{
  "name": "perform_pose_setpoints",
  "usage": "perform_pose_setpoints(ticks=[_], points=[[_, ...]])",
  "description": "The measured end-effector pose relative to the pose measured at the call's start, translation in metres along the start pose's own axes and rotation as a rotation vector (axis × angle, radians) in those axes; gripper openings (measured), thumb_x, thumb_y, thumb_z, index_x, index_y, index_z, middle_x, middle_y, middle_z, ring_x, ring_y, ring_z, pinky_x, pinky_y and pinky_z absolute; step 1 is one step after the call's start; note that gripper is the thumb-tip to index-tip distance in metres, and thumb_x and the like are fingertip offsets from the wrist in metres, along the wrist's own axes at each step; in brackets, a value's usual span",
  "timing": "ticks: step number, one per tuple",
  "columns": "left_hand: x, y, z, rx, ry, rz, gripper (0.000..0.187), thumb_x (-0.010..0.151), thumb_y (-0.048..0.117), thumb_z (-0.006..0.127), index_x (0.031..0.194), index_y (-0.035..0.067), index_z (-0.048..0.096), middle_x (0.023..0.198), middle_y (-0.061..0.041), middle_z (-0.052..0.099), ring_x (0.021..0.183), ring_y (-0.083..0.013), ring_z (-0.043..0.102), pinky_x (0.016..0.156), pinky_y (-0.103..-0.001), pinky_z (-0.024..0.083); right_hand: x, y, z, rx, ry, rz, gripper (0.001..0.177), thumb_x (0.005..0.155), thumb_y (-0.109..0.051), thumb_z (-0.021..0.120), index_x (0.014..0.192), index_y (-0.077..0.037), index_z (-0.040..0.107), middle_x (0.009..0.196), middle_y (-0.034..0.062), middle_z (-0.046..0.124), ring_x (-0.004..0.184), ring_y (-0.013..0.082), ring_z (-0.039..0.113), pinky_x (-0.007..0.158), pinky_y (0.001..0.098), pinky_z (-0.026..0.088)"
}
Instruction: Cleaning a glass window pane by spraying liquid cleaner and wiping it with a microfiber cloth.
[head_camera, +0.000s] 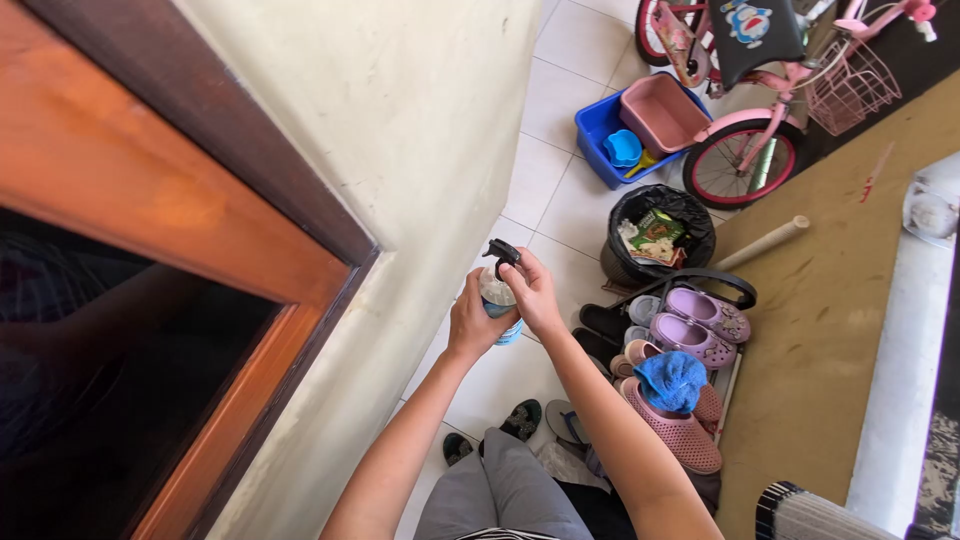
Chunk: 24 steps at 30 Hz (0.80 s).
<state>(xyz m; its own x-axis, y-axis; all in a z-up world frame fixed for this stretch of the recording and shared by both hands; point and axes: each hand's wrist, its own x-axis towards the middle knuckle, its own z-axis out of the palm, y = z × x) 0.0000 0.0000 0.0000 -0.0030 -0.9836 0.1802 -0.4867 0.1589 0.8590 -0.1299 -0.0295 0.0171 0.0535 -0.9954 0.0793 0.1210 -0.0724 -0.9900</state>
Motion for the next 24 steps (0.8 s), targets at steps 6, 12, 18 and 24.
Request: perform_pose_setpoints(ticks=[6,12,18,24], points=[[-0.023,0.000,-0.032,-0.010,0.046,-0.016,0.082,0.071,0.046,0.088,0.132,0.009,0.047,0.112,-0.016,0.071,0.100,-0.0365,0.072,0.081,-0.045,0.057,-0.016,-0.022,0.034,0.043,-0.066,-0.027,0.018,0.102,-0.010,0.059,0.115,-0.002,0.067,0.099,-0.0034,0.066,0.095,0.0054,0.058,0.088,0.0242,0.049],[-0.042,-0.004,-0.060,0.020,0.079,0.000,0.086,0.068,0.046,0.089,0.132,0.008,0.047,0.112,-0.018,0.071,0.100,-0.0374,0.072,0.083,-0.045,0.057,-0.026,-0.024,0.058,0.098,-0.134,-0.020,0.018,0.102,-0.010,0.061,0.117,-0.001,0.066,0.108,0.0002,0.070,0.097,0.0074,0.061,0.090,0.0264,0.050],[-0.054,0.008,-0.092,-0.031,0.103,-0.034,0.081,0.069,0.047,0.088,0.130,0.009,0.049,0.111,-0.016,0.072,0.102,-0.0341,0.073,0.085,-0.043,0.058,-0.024,-0.019,0.077,0.194,-0.227,-0.044,0.019,0.100,-0.008,0.064,0.119,-0.001,0.065,0.114,0.0038,0.072,0.106,0.0099,0.065,0.097,0.0291,0.052],[-0.060,0.015,-0.112,-0.067,0.145,-0.018,0.078,0.070,0.045,0.086,0.129,0.010,0.050,0.110,-0.015,0.073,0.102,-0.0324,0.073,0.085,-0.042,0.058,-0.021,-0.034,0.096,0.287,-0.292,-0.057,0.029,0.098,-0.007,0.065,0.125,-0.003,0.059,0.114,0.0056,0.071,0.106,0.0117,0.064,0.096,0.0309,0.052]])
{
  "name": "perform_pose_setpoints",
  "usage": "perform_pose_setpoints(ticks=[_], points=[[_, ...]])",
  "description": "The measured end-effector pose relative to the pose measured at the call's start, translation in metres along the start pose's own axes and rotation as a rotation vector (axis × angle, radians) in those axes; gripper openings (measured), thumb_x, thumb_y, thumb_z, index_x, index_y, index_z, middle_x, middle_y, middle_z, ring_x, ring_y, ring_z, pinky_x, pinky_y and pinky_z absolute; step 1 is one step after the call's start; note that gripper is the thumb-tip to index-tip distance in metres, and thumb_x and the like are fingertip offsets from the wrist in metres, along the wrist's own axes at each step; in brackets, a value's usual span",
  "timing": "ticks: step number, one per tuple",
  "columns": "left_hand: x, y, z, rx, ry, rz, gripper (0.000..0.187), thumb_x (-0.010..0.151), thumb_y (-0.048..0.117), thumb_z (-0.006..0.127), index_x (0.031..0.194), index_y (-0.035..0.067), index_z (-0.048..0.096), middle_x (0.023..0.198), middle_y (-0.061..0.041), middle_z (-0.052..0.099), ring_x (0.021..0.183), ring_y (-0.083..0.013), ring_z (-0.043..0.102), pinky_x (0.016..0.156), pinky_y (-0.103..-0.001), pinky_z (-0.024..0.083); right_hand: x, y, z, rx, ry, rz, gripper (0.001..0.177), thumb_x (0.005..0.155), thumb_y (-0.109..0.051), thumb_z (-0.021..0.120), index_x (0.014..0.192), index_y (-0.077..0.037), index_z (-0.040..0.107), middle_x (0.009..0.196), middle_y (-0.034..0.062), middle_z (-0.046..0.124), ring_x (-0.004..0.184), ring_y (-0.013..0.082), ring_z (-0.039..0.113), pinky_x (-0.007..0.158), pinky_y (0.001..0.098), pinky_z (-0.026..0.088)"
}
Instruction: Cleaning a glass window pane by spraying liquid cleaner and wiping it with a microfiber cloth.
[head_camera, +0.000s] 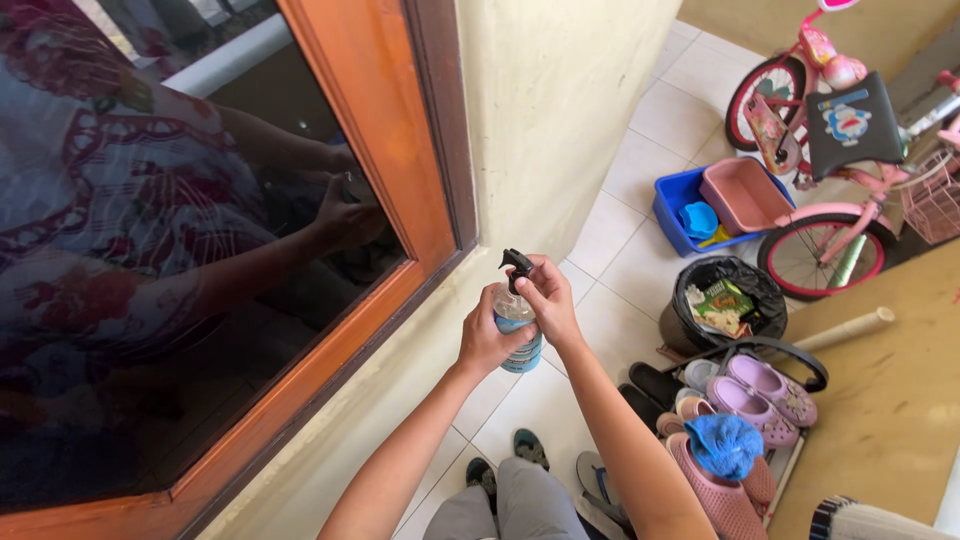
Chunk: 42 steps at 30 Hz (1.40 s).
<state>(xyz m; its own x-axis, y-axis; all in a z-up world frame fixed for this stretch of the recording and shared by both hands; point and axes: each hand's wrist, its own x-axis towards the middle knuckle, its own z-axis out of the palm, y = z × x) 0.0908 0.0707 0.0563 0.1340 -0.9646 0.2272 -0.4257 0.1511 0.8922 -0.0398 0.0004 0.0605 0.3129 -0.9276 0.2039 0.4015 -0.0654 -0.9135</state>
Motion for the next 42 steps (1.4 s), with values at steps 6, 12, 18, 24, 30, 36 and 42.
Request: perform_pose_setpoints(ticks=[6,12,18,24,30,36,42], points=[[0.001,0.016,-0.018,-0.029,0.028,-0.035,0.075,0.068,0.044,0.082,0.127,0.010,0.052,0.106,-0.013,0.073,0.099,-0.0301,0.075,0.085,-0.040,0.058,0.011,-0.014,0.016,0.013,-0.115,-0.009,0.038,0.099,-0.011,0.067,0.134,-0.001,0.058,0.115,0.0049,0.067,0.110,0.0123,0.061,0.100,0.0308,0.049],[0.007,0.020,-0.026,-0.067,0.077,0.019,0.076,0.068,0.050,0.081,0.127,0.010,0.054,0.107,-0.014,0.074,0.101,-0.0301,0.075,0.087,-0.040,0.058,0.028,-0.021,0.020,-0.018,-0.230,-0.018,0.041,0.100,-0.019,0.067,0.136,0.000,0.058,0.118,0.0014,0.066,0.110,0.0112,0.058,0.099,0.0297,0.047],[0.014,0.030,-0.036,-0.092,0.111,0.054,0.075,0.070,0.056,0.079,0.124,0.008,0.056,0.108,-0.014,0.075,0.105,-0.0294,0.076,0.090,-0.039,0.059,0.042,-0.045,0.034,-0.089,-0.297,-0.017,0.043,0.101,-0.030,0.064,0.135,-0.003,0.064,0.114,0.0014,0.066,0.101,0.0115,0.055,0.089,0.0281,0.046],[0.021,0.048,-0.047,-0.079,0.170,0.097,0.082,0.070,0.056,0.079,0.132,0.008,0.055,0.111,-0.015,0.074,0.106,-0.0302,0.075,0.090,-0.039,0.058,0.055,-0.065,0.045,-0.175,-0.389,-0.162,0.035,0.103,-0.033,0.063,0.116,0.000,0.066,0.128,0.0053,0.062,0.109,0.0141,0.056,0.096,0.0295,0.046],[0.029,0.075,-0.066,-0.064,0.259,0.216,0.080,0.072,0.055,0.079,0.133,0.007,0.056,0.113,-0.015,0.074,0.108,-0.0321,0.074,0.090,-0.041,0.058,0.070,-0.083,0.061,-0.139,-0.449,-0.199,0.037,0.103,-0.035,0.061,0.119,-0.001,0.064,0.128,0.0059,0.060,0.112,0.0157,0.058,0.099,0.0307,0.046],[0.036,0.091,-0.082,0.000,0.316,0.239,0.080,0.073,0.060,0.078,0.129,0.007,0.057,0.111,-0.016,0.074,0.105,-0.0326,0.076,0.088,-0.041,0.060,0.081,-0.108,0.079,-0.112,-0.517,-0.211,0.037,0.103,-0.035,0.060,0.117,-0.002,0.065,0.134,0.0074,0.063,0.117,0.0163,0.059,0.102,0.0317,0.047],[0.037,0.116,-0.097,0.016,0.363,0.269,0.082,0.073,0.060,0.078,0.132,0.007,0.056,0.113,-0.017,0.075,0.107,-0.0336,0.076,0.091,-0.042,0.060,0.085,-0.136,0.098,-0.072,-0.564,-0.219,0.047,0.103,-0.036,0.061,0.135,-0.002,0.059,0.128,0.0074,0.065,0.116,0.0159,0.061,0.104,0.0320,0.047]])
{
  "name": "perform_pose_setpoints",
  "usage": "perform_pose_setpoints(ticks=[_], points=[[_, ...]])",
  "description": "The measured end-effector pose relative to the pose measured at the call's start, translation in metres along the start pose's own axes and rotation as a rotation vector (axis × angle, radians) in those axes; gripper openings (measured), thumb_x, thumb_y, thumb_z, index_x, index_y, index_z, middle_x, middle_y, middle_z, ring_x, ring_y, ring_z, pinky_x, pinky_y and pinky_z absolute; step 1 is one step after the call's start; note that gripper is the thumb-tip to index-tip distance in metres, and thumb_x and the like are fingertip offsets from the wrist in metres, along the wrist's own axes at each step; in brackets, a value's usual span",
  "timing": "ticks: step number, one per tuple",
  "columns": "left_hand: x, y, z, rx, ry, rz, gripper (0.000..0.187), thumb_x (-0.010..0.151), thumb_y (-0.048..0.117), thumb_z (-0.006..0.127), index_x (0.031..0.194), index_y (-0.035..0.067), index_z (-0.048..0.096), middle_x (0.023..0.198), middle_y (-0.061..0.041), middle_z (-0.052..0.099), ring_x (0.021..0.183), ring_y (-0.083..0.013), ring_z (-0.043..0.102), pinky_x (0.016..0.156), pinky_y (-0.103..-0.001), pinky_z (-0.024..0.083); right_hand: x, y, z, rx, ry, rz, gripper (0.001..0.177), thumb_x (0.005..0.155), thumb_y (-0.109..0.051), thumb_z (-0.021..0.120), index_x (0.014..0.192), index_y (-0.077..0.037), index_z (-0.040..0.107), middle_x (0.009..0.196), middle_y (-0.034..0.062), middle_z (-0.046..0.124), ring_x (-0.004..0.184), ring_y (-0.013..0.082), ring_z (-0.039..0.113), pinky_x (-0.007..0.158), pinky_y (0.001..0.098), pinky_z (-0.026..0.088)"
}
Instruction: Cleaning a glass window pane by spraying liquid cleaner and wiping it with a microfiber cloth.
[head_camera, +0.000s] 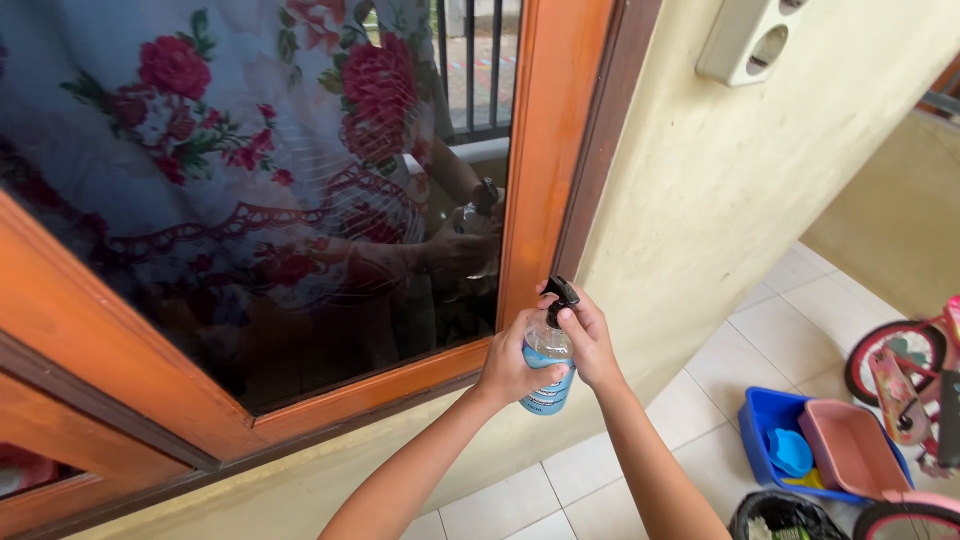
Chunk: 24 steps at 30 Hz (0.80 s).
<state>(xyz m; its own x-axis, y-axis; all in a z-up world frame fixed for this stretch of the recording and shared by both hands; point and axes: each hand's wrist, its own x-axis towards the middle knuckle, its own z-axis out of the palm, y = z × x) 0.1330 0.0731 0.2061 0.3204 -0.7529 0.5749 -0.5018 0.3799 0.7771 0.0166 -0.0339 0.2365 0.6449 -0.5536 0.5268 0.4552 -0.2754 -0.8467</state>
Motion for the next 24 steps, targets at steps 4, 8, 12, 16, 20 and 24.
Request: perform_pose_setpoints(ticks=[4,8,12,16,20,24], points=[[0.006,0.007,-0.008,0.001,0.044,0.043,0.087,0.073,0.058,0.079,0.138,0.006,0.053,0.115,-0.017,0.074,0.109,-0.0345,0.075,0.093,-0.042,0.059,0.013,-0.013,0.009,-0.007,-0.030,-0.021,0.050,0.103,-0.036,0.059,0.139,-0.002,0.058,0.129,0.0064,0.065,0.113,0.0146,0.061,0.101,0.0313,0.048],[0.015,0.020,-0.018,0.018,0.062,0.066,0.085,0.074,0.057,0.079,0.138,0.006,0.054,0.116,-0.016,0.075,0.109,-0.0332,0.076,0.094,-0.041,0.060,0.026,-0.028,0.017,0.000,-0.049,-0.017,0.050,0.102,-0.036,0.059,0.138,-0.002,0.058,0.127,0.0063,0.066,0.112,0.0139,0.062,0.099,0.0306,0.049],[0.022,0.036,-0.031,0.042,0.098,0.102,0.085,0.075,0.057,0.078,0.138,0.006,0.054,0.118,-0.017,0.074,0.111,-0.0326,0.076,0.095,-0.041,0.059,0.040,-0.042,0.028,0.034,-0.073,0.005,0.050,0.101,-0.035,0.059,0.139,-0.002,0.058,0.124,0.0061,0.066,0.112,0.0144,0.064,0.098,0.0316,0.051],[0.028,0.054,-0.048,0.100,0.113,0.099,0.084,0.073,0.056,0.077,0.137,0.006,0.054,0.115,-0.016,0.075,0.109,-0.0320,0.076,0.094,-0.040,0.060,0.055,-0.044,0.035,0.064,-0.129,-0.066,0.046,0.105,-0.034,0.057,0.136,0.000,0.059,0.125,0.0069,0.066,0.115,0.0151,0.064,0.101,0.0330,0.051],[0.039,0.069,-0.066,0.128,0.136,0.112,0.082,0.074,0.056,0.078,0.134,0.005,0.055,0.115,-0.016,0.076,0.109,-0.0322,0.076,0.093,-0.040,0.060,0.078,-0.056,0.048,0.093,-0.189,-0.127,0.046,0.104,-0.032,0.057,0.138,0.000,0.057,0.129,0.0076,0.065,0.118,0.0171,0.064,0.102,0.0342,0.051],[0.049,0.088,-0.083,0.114,0.144,0.132,0.085,0.073,0.055,0.078,0.136,0.003,0.053,0.114,-0.016,0.075,0.108,-0.0302,0.076,0.093,-0.039,0.060,0.096,-0.066,0.057,0.138,-0.234,-0.120,0.047,0.104,-0.030,0.057,0.138,0.001,0.056,0.130,0.0100,0.064,0.120,0.0189,0.064,0.100,0.0362,0.053]])
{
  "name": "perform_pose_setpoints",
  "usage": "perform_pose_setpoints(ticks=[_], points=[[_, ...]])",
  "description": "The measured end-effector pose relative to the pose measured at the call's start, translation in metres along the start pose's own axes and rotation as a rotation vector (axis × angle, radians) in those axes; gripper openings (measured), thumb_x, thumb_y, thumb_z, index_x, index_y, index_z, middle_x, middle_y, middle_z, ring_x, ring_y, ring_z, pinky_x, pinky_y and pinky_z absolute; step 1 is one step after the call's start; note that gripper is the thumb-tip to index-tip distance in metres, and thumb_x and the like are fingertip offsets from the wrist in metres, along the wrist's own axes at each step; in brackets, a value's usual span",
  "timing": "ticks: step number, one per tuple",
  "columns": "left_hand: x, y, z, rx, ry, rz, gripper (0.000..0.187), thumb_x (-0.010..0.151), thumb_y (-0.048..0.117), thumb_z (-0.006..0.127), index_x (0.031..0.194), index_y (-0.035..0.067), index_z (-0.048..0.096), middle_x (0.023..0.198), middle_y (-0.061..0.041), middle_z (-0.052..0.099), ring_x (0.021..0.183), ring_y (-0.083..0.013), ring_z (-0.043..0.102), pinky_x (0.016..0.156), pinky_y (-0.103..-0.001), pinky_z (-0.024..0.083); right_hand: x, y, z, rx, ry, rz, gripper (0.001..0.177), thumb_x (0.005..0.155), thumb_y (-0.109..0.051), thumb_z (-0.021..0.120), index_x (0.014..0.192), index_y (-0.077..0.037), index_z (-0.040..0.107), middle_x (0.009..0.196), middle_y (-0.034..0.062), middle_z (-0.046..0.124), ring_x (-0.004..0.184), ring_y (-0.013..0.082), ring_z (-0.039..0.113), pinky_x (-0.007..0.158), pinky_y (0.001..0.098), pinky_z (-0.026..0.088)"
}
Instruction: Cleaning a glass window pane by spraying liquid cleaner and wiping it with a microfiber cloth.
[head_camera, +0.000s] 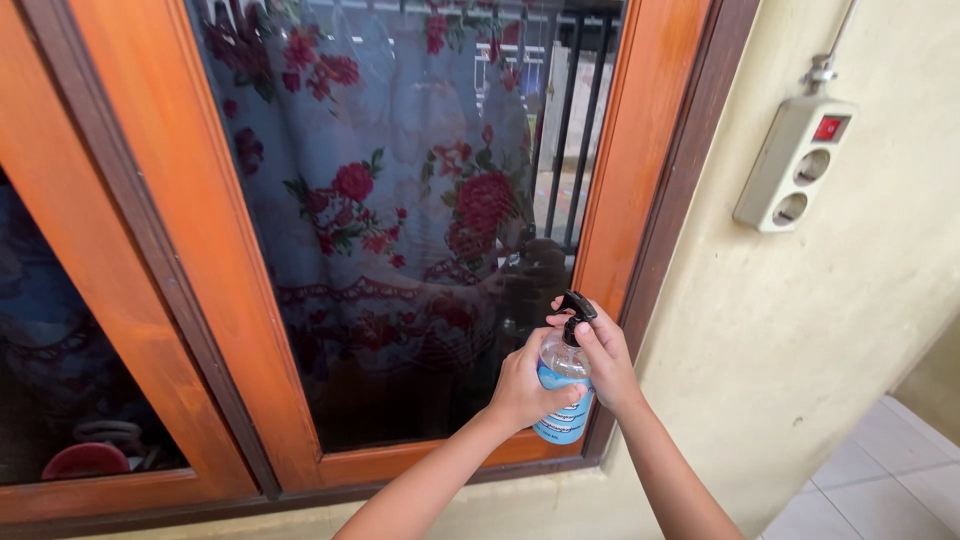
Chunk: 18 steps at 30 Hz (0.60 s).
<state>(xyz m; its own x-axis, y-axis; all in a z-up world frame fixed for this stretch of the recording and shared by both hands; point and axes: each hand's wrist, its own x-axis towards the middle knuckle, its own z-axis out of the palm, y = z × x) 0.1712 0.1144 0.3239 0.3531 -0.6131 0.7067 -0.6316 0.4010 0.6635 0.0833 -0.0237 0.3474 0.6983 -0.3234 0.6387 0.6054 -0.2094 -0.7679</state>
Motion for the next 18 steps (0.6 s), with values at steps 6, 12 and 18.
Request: perform_pose_setpoints(ticks=[6,12,18], points=[[0.021,0.014,-0.018,0.024,0.031,0.054,0.083,0.073,0.053,0.079,0.134,0.002,0.054,0.112,-0.016,0.076,0.107,-0.0281,0.078,0.093,-0.038,0.061,0.029,-0.024,0.017,0.019,-0.024,-0.058,0.047,0.102,-0.029,0.055,0.140,-0.001,0.053,0.141,0.0108,0.060,0.122,0.0191,0.063,0.100,0.0363,0.054],[0.037,0.036,-0.037,0.061,0.041,0.096,0.087,0.072,0.046,0.081,0.141,0.001,0.051,0.119,-0.018,0.074,0.112,-0.0287,0.075,0.097,-0.039,0.058,0.050,-0.042,0.027,0.033,-0.061,-0.115,0.043,0.104,-0.029,0.054,0.135,0.001,0.056,0.136,0.0117,0.063,0.115,0.0186,0.066,0.095,0.0361,0.056],[0.048,0.051,-0.053,0.098,0.062,0.100,0.086,0.072,0.043,0.082,0.141,0.002,0.050,0.119,-0.018,0.074,0.114,-0.0285,0.075,0.099,-0.038,0.057,0.069,-0.057,0.039,0.039,-0.091,-0.164,0.044,0.105,-0.030,0.054,0.136,0.001,0.056,0.130,0.0114,0.065,0.110,0.0170,0.066,0.095,0.0351,0.056]])
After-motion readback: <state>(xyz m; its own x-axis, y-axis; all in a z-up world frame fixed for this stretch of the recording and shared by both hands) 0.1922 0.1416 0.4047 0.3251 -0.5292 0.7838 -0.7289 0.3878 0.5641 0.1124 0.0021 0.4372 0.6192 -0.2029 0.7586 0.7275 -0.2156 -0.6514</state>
